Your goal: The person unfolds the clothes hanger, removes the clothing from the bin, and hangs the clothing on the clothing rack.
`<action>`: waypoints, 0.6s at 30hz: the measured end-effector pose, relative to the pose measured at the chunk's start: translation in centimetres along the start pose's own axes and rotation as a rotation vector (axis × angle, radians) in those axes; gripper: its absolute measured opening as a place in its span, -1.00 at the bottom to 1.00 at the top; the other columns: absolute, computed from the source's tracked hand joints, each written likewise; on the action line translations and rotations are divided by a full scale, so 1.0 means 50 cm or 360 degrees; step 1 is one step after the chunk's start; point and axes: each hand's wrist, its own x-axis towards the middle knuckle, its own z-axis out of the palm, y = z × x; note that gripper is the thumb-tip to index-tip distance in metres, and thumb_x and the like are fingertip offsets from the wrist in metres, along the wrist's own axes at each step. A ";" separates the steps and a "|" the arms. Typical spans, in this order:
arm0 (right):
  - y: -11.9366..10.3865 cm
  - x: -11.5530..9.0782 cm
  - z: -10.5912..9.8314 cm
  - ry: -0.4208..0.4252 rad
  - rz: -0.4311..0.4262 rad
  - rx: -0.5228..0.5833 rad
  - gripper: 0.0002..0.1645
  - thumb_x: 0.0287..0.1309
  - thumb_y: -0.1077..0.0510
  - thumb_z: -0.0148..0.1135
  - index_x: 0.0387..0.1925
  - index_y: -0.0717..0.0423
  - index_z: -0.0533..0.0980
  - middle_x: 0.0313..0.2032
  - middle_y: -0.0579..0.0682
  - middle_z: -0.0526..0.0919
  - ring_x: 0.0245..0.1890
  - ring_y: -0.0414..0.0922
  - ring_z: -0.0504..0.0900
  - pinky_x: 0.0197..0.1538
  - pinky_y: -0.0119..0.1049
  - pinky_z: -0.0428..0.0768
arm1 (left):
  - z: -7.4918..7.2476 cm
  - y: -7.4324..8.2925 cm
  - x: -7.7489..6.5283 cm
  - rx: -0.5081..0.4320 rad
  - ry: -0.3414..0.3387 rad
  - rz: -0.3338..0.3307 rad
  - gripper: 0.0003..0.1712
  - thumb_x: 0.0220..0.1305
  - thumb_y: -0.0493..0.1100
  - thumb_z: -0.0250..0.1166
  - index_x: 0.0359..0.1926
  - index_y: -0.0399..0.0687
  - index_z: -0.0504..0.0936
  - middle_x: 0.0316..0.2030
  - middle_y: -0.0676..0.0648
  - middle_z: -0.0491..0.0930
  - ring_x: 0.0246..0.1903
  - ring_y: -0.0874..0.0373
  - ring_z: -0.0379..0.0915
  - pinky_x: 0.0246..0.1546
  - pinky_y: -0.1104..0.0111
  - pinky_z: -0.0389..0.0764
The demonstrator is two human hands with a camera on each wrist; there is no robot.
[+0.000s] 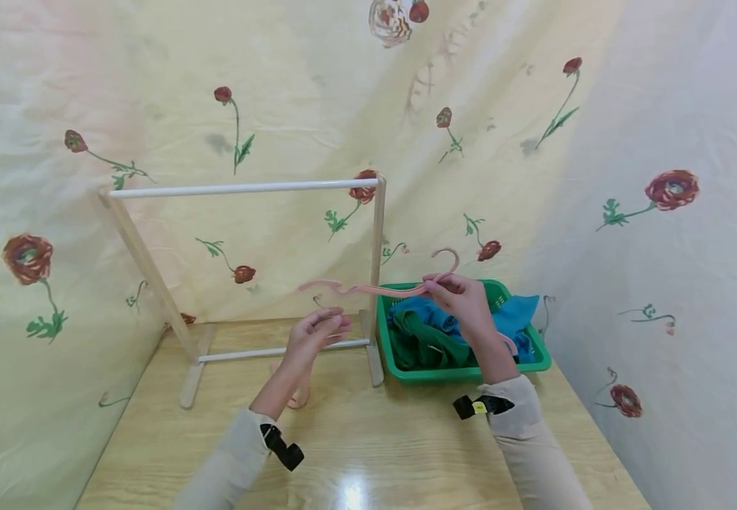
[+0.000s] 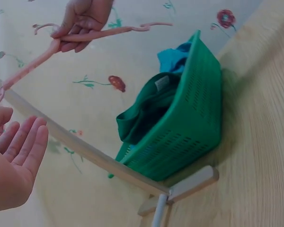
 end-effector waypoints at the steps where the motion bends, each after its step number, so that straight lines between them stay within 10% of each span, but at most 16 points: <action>1: 0.000 0.000 -0.006 0.0012 -0.0010 0.0023 -0.51 0.36 0.01 0.30 0.04 0.38 0.57 -0.11 -0.21 0.77 -0.16 -0.30 0.79 0.04 -0.44 0.70 | 0.000 -0.001 0.004 0.0022 -0.0015 0.0000 -0.55 0.44 -0.20 0.29 0.22 -0.39 0.52 0.06 -0.32 0.69 -0.01 0.02 0.74 0.13 0.13 0.69; 9: 0.007 -0.013 -0.064 0.0144 -0.0002 0.0070 -0.47 0.34 0.01 0.31 0.15 0.32 0.58 -0.26 -0.29 0.79 -0.22 -0.33 0.77 -0.13 -0.57 0.66 | 0.016 -0.023 0.046 0.0309 -0.0038 0.0049 -0.60 0.40 -0.25 0.32 0.16 -0.40 0.59 0.07 -0.28 0.69 -0.08 0.24 0.68 0.01 0.35 0.73; 18: 0.034 -0.022 -0.128 0.0281 0.0021 0.0181 -0.69 0.31 0.06 0.34 -0.04 0.19 0.67 -0.25 -0.23 0.80 -0.25 -0.32 0.79 -0.33 -0.61 0.59 | 0.055 -0.063 0.101 0.0642 -0.0102 0.0188 -0.62 0.36 -0.31 0.33 0.14 -0.42 0.61 0.11 -0.38 0.64 0.12 -0.15 0.61 0.14 0.24 0.69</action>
